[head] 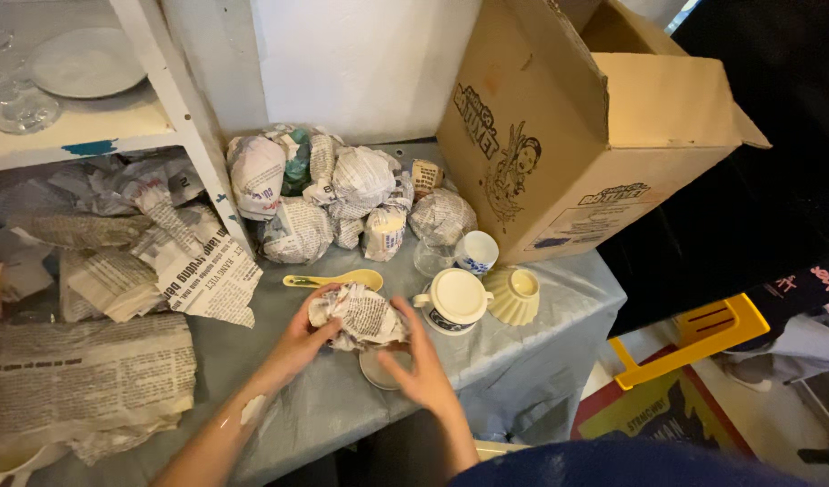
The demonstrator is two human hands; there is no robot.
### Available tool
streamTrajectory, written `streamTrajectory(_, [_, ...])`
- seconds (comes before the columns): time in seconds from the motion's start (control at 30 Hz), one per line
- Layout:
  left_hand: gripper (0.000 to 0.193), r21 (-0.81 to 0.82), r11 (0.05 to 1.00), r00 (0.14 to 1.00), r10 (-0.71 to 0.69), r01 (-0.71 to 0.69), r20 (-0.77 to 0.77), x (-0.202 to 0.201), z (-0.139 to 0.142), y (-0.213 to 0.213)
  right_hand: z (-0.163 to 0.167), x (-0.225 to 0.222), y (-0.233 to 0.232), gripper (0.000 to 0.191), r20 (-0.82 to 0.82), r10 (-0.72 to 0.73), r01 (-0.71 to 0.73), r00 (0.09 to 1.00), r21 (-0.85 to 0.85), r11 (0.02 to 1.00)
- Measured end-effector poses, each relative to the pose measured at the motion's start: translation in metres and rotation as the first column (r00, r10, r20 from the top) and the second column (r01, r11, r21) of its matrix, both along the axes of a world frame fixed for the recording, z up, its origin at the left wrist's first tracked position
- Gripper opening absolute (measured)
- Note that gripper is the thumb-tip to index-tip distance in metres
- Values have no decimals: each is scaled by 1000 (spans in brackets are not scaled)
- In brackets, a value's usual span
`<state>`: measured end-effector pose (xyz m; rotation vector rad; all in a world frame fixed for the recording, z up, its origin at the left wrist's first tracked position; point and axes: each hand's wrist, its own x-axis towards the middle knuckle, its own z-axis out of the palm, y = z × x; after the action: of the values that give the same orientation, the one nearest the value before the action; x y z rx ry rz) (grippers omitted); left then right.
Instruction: The person unwraps ceramic cups and bowls from newspaper wrapping on a table, then washes each item in a large basin of water using a brown cloth, wiping the surfaces and setting the cleaned pieces on the table.
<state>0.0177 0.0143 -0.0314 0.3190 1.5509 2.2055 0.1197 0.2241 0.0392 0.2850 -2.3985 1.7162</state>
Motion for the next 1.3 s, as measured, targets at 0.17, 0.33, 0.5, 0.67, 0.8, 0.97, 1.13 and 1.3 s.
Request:
streamTrajectory(0.17, [64,34,999,991,-12,17,-130,4,3,2,-43,-20,1,48,266,-47,154,963,-394,906])
streamTrajectory(0.33, [69,33,999,991,-33,38,-132,5,-4,10,-41,-24,-7,45,217,-471,460,855,103,882])
streamTrajectory(0.5, [70,-4,997,997,-75,75,3,5,-3,9,-19,-23,-33,36,-62,-562,564,825,161,810])
streamTrajectory(0.67, [75,17,1000,950,27,-23,-311,20,10,12,-18,-8,-81,60,-282,-342,407,896,216,888])
streamTrajectory(0.8, [79,-22,1000,929,4,-13,-369,15,13,3,-25,-5,-94,65,-165,-155,185,974,189,964])
streamTrajectory(0.97, [86,-55,996,950,55,-75,-307,9,-5,6,-30,-16,-63,56,-18,-145,145,989,-7,989])
streamTrajectory(1.13, [76,91,996,990,30,-18,-139,14,-16,13,-35,-19,-34,61,-84,-287,292,954,62,954])
streamTrajectory(1.3, [70,-180,975,761,-17,-131,-648,23,1,6,-46,-20,-20,49,128,-58,91,990,-273,958])
